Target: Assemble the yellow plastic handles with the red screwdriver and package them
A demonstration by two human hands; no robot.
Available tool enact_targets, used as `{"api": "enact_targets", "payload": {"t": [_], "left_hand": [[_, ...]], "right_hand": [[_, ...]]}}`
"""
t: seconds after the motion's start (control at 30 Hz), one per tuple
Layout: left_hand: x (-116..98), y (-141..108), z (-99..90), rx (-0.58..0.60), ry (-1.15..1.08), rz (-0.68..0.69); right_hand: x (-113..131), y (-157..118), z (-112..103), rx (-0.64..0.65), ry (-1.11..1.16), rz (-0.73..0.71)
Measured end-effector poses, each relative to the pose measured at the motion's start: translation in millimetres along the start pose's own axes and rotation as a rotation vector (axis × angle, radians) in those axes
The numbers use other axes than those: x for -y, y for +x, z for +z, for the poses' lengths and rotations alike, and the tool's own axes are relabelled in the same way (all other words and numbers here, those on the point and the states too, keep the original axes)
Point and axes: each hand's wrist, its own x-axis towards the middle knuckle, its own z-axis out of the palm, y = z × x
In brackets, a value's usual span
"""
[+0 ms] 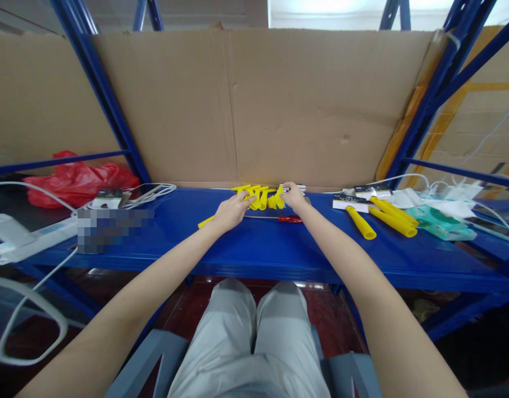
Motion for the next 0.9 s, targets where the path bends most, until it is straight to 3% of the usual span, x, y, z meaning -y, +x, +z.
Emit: {"api": "enact_targets", "payload": {"t": [0.17, 0.43, 0.9], "left_hand": [[-2, 0, -0.7, 0.013, -0.023, 0.019], [-5, 0, -3.3, 0.035, -0.012, 0.024], [-5, 0, 0.9, -0.001, -0.012, 0.056]], "right_hand": [[3, 11, 20, 0.006, -0.142, 0.115], [1, 23, 41, 0.001, -0.279, 0.108], [21, 0, 37, 0.070, -0.633, -0.041]]}}
